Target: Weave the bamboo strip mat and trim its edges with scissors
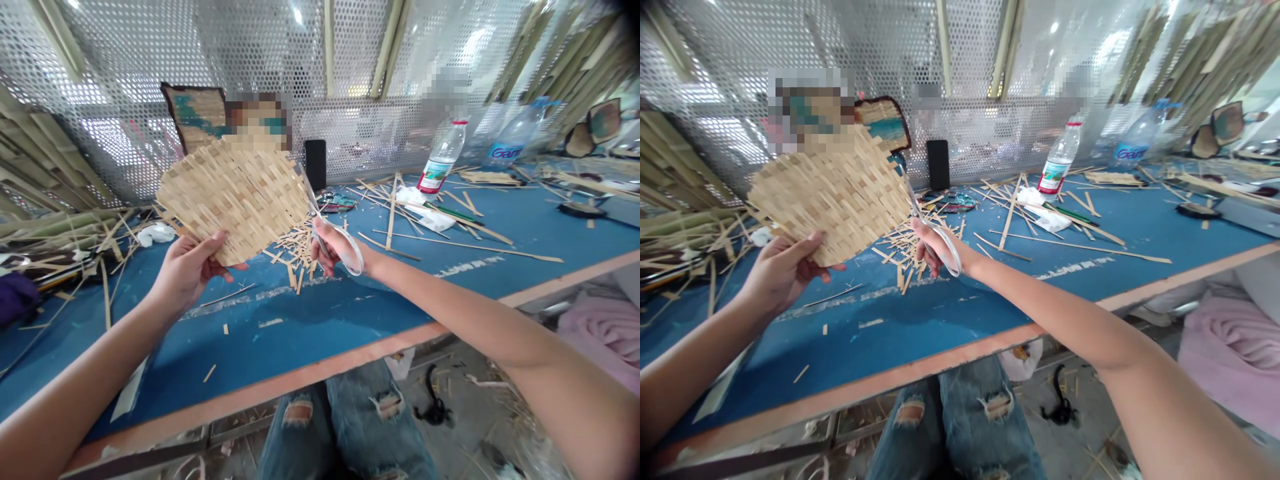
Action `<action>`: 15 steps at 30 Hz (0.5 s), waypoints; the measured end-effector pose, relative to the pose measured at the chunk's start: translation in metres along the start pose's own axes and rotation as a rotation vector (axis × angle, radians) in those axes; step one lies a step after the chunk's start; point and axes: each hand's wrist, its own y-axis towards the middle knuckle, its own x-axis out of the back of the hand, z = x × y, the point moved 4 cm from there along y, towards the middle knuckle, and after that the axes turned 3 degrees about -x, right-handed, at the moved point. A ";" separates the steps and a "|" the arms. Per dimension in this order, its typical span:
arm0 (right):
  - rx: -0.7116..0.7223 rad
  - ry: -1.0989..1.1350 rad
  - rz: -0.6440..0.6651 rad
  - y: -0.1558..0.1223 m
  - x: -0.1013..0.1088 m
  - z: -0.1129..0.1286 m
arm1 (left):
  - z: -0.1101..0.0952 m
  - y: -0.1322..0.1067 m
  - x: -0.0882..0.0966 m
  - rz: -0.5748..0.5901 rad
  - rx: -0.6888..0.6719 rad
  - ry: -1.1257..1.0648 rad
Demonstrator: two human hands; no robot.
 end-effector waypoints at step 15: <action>-0.059 -0.046 0.088 0.007 0.015 0.001 | 0.002 -0.001 0.000 0.110 0.102 0.068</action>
